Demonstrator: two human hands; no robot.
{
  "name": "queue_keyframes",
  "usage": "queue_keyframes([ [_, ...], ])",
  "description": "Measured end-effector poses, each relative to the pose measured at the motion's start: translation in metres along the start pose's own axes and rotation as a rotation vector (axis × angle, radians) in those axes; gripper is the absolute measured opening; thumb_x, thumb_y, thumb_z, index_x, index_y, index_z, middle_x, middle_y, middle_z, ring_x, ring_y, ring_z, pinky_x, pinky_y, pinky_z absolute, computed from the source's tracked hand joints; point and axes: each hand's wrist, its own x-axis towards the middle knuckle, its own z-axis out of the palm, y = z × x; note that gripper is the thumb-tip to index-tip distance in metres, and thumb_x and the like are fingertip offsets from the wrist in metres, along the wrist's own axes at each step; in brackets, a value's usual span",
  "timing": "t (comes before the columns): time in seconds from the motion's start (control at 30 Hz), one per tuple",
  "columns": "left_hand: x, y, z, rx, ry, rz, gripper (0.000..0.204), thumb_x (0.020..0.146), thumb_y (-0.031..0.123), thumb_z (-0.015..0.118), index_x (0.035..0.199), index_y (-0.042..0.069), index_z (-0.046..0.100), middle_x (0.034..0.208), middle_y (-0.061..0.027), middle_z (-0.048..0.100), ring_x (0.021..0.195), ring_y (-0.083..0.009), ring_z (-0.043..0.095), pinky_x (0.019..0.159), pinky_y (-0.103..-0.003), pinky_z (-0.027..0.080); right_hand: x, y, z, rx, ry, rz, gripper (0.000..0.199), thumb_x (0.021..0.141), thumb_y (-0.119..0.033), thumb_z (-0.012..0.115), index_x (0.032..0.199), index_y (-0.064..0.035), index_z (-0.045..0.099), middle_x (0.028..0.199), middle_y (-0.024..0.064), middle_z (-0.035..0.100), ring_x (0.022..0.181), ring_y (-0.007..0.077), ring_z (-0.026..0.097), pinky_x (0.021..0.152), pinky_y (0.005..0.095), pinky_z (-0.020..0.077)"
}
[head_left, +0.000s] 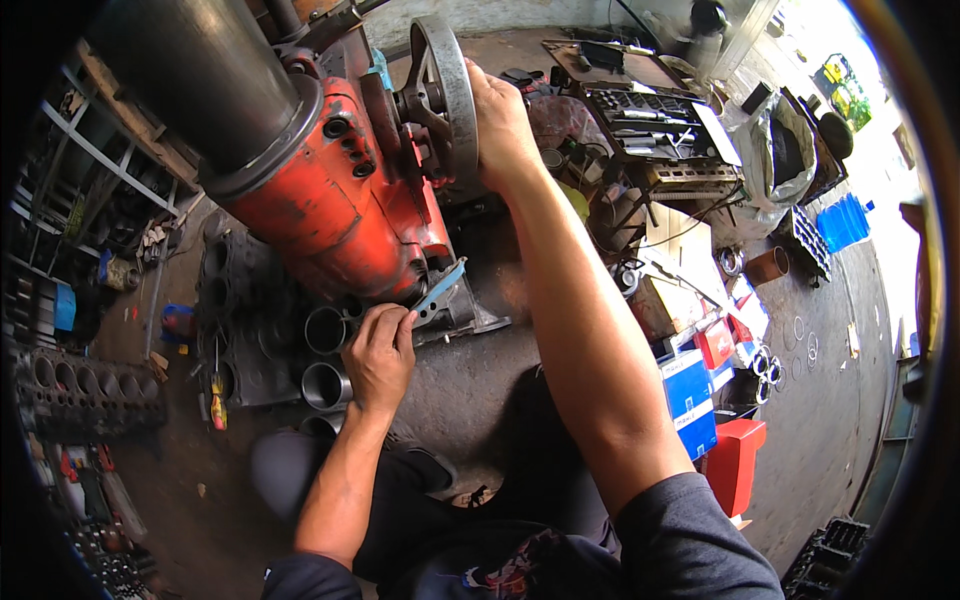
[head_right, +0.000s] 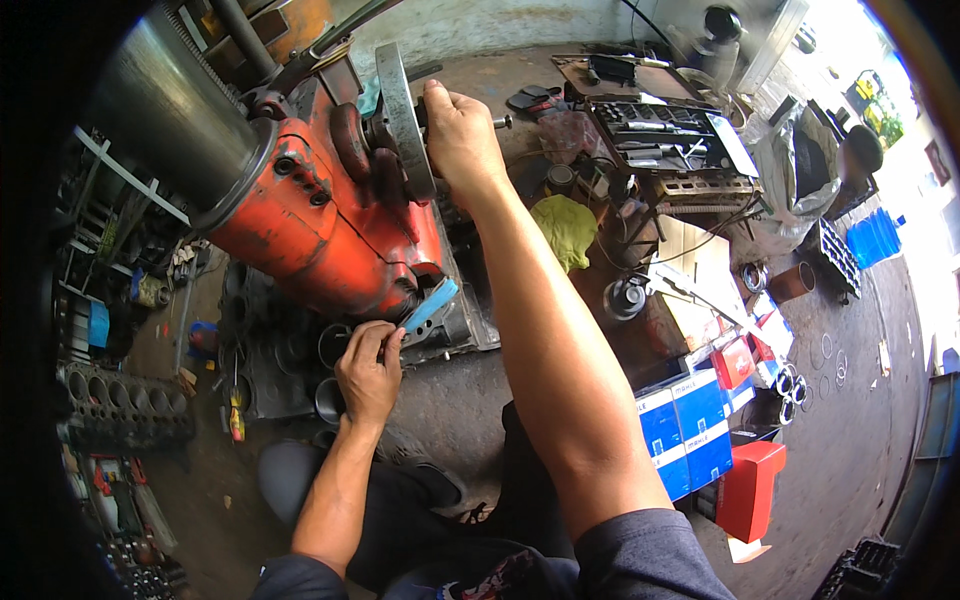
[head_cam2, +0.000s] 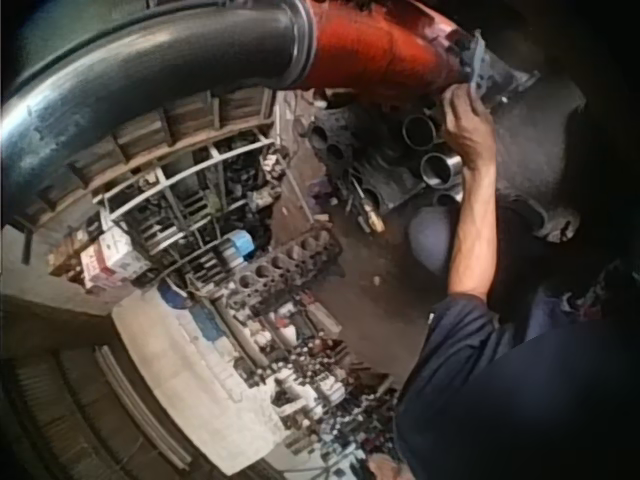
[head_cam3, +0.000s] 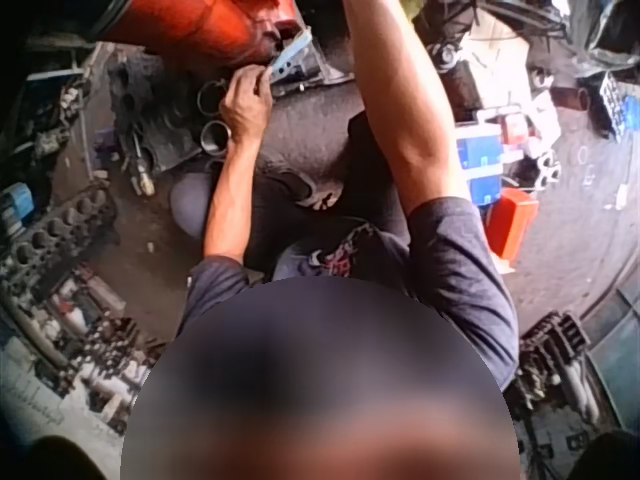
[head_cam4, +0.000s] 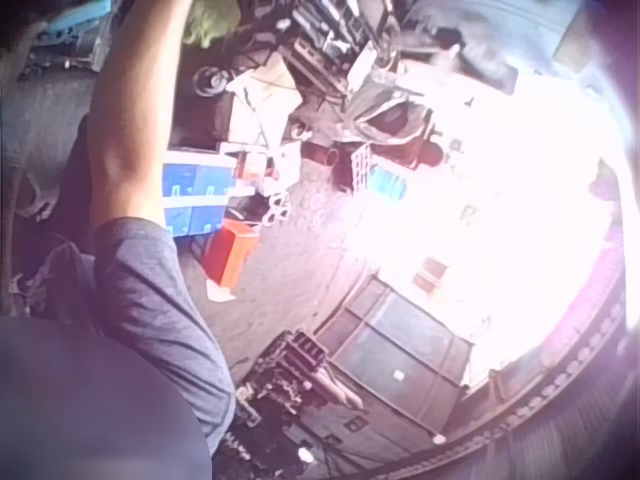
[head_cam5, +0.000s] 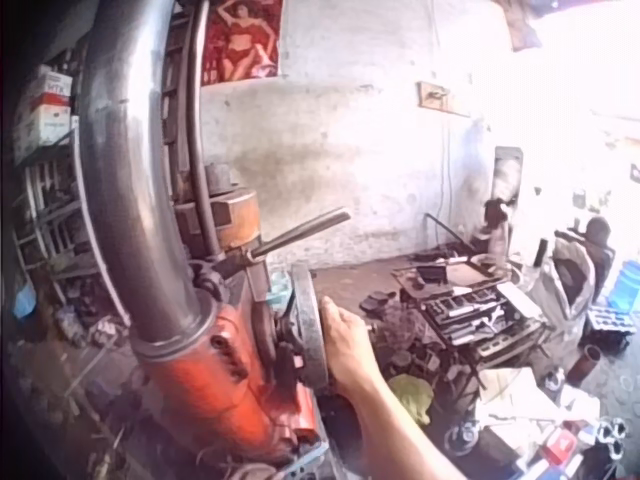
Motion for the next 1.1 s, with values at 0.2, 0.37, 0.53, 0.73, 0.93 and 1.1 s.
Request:
queue_keyframes([
  [0.2, -0.002, 0.002, -0.003, -0.020, -0.004, 0.050, 0.007, 0.087, 0.007, 0.073, 0.088, 0.004, 0.066, 0.089, -0.0098, 0.069, 0.077, -0.0312, 0.069, 0.064, -0.039, 0.055, -0.003, -0.002, 0.000, -0.139, -0.056, -0.254, 0.045, 0.105, -0.034, 0.047, 0.095, 0.0049, 0.067, 0.077, 0.0065, 0.067, 0.062, 0.0126, 0.058, 0.058, 0.0301, 0.0501],
  [0.37, -0.004, 0.002, -0.005, -0.037, -0.006, 0.052, 0.007, 0.086, 0.006, 0.073, 0.087, 0.003, 0.066, 0.088, -0.0104, 0.068, 0.076, -0.0318, 0.068, 0.065, -0.039, 0.055, 0.000, -0.002, -0.010, -0.047, -0.126, 0.066, 0.040, 0.079, -0.020, 0.080, 0.110, -0.0033, 0.062, 0.097, 0.0075, 0.071, 0.077, 0.0183, 0.068, 0.073, 0.0303, 0.0561],
  [0.53, -0.004, 0.000, -0.005, -0.060, 0.011, 0.065, 0.007, 0.086, 0.005, 0.072, 0.087, 0.003, 0.066, 0.088, -0.0109, 0.068, 0.076, -0.0321, 0.068, 0.065, -0.039, 0.055, 0.002, 0.000, -0.008, -0.057, -0.180, -0.002, 0.015, 0.102, -0.012, 0.049, 0.109, -0.0024, 0.058, 0.098, 0.0116, 0.070, 0.081, 0.0209, 0.072, 0.062, 0.0323, 0.0586],
  [0.73, -0.004, -0.001, -0.005, -0.097, 0.015, 0.038, 0.007, 0.087, 0.005, 0.072, 0.088, 0.003, 0.065, 0.088, -0.0112, 0.068, 0.077, -0.0326, 0.068, 0.067, -0.039, 0.054, 0.000, -0.002, -0.006, -0.020, -0.161, 0.011, 0.014, 0.101, -0.009, 0.049, 0.108, -0.0018, 0.058, 0.096, 0.0105, 0.069, 0.081, 0.0191, 0.071, 0.065, 0.0317, 0.0592],
  [0.93, -0.002, -0.002, -0.003, -0.108, 0.033, 0.024, 0.007, 0.087, 0.004, 0.071, 0.088, 0.003, 0.064, 0.087, -0.0109, 0.067, 0.077, -0.0321, 0.068, 0.067, -0.039, 0.054, 0.001, -0.001, -0.005, 0.105, -0.101, 0.058, 0.013, 0.099, -0.007, 0.049, 0.104, -0.0018, 0.060, 0.093, 0.0094, 0.068, 0.080, 0.0183, 0.070, 0.066, 0.0312, 0.0594],
  [1.1, -0.001, -0.004, -0.002, -0.104, 0.043, 0.026, 0.008, 0.087, 0.004, 0.072, 0.088, 0.003, 0.064, 0.087, -0.0108, 0.067, 0.076, -0.0317, 0.067, 0.066, -0.038, 0.054, -0.001, 0.000, 0.001, 0.037, -0.052, -0.011, 0.040, 0.106, -0.032, 0.047, 0.098, 0.0018, 0.065, 0.078, 0.0045, 0.064, 0.058, 0.0130, 0.060, 0.051, 0.0290, 0.0538],
])
